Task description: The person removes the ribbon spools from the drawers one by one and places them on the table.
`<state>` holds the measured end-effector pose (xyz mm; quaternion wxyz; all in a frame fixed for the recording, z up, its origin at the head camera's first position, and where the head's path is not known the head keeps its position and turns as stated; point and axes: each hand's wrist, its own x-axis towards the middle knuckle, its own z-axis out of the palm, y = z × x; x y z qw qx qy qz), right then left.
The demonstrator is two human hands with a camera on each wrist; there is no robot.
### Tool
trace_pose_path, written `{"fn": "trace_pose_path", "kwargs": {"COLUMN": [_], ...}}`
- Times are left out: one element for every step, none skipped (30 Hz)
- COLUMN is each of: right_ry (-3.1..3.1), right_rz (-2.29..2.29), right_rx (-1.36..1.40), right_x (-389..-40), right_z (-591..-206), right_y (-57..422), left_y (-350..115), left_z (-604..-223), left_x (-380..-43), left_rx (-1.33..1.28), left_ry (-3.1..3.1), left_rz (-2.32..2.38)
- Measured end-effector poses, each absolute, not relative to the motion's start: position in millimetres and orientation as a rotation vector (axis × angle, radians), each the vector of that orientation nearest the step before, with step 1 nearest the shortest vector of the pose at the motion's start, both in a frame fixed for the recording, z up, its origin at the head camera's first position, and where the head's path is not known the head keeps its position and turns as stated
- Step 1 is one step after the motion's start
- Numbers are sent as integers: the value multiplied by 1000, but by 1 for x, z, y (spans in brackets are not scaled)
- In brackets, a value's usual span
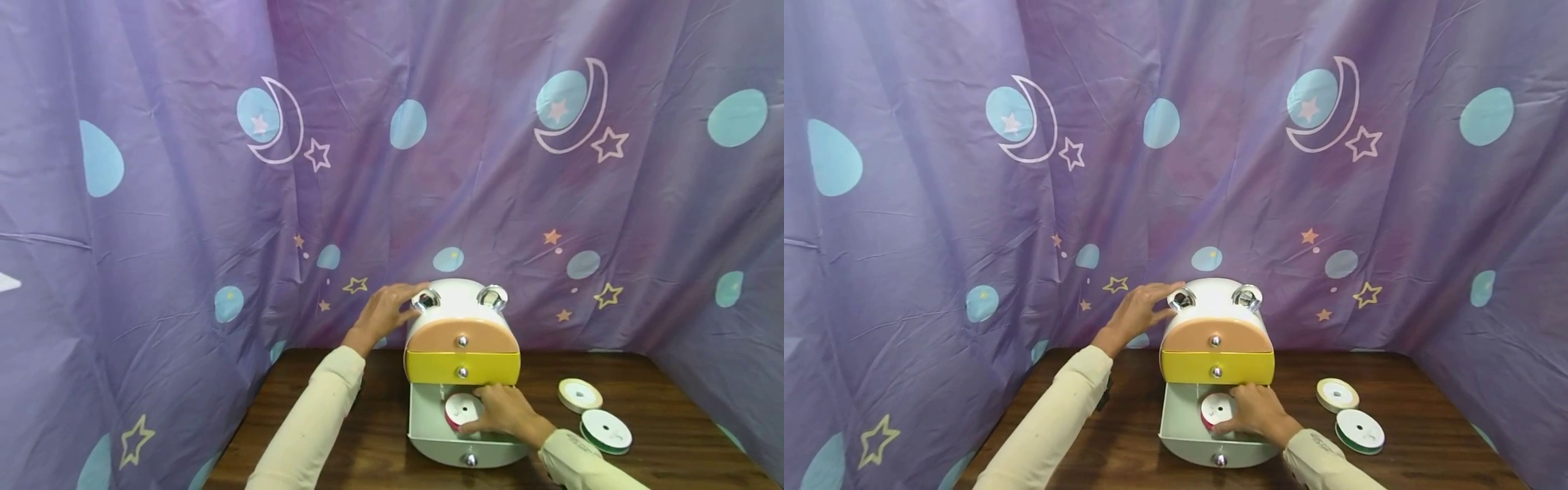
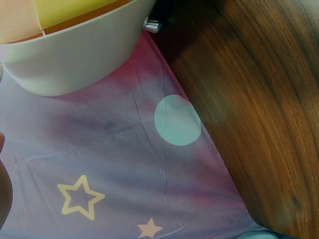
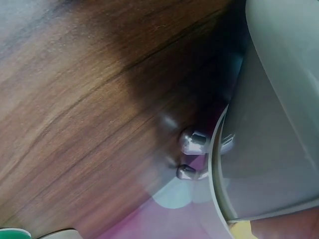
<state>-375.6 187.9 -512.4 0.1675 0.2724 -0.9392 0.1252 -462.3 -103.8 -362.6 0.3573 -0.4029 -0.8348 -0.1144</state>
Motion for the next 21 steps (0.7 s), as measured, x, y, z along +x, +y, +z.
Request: {"fn": "trace_pose_path", "kwargs": {"right_ry": [-2679,-2684,-2689,-2692,-2691,-2686,-2681,-2673,-2665,-2655,-2646,-2636,-2629,-2623,-2619,-2613,-2609,-2604,-2600,-2594,-2588], "right_rz": [356,358,361,363,365,366,365,366,362,361,358,355,353,352,354,353,350,348,350,347,345], "right_rx": [769,765,759,754,753,756,761,767,771,778,785,793,798,803,808,815,821,823,827,829,835], "right_x": [-376,-376,-376,-376,-375,-375,-374,-374,-373,-373,-372,-371,-371,-370,-370,-369,-368,-368,-366,-365,-364], "right_z": [-513,-513,-513,-513,-512,-512,-512,-512,-511,-511,-511,-510,-510,-509,-508,-507,-507,-505,-504,-502,-501], "right_y": [188,188,188,189,189,189,189,189,190,190,190,190,190,189,189,189,188,188,187,187,187], "left_y": [-103,-103,-102,-102,-102,-101,-101,-101,-100,-100,-100,-100,-100,-100,-100,-100,-101,-101,-102,-103,-103], "left_z": [-363,-362,-362,-362,-362,-362,-362,-361,-361,-361,-361,-361,-360,-360,-360,-360,-360,-360,-361,-361,-361], "left_x": [-462,-462,-462,-462,-462,-462,-462,-462,-462,-461,-461,-461,-461,-461,-460,-460,-460,-459,-459,-459,-459], "left_rx": [-1041,-1040,-1040,-1039,-1036,-1036,-1034,-1032,-1033,-1033,-1035,-1038,-1040,-1041,-1043,-1043,-1045,-1048,-1049,-1050,-1051], "left_ry": [-2155,-2157,-2160,-2164,-2169,-2172,-2175,-2177,-2174,-2172,-2169,-2166,-2164,-2163,-2162,-2161,-2160,-2157,-2154,-2150,-2145], "left_rz": [-295,-295,-294,-292,-291,-290,-289,-289,-290,-292,-294,-295,-298,-300,-303,-304,-307,-311,-313,-315,-316]}}
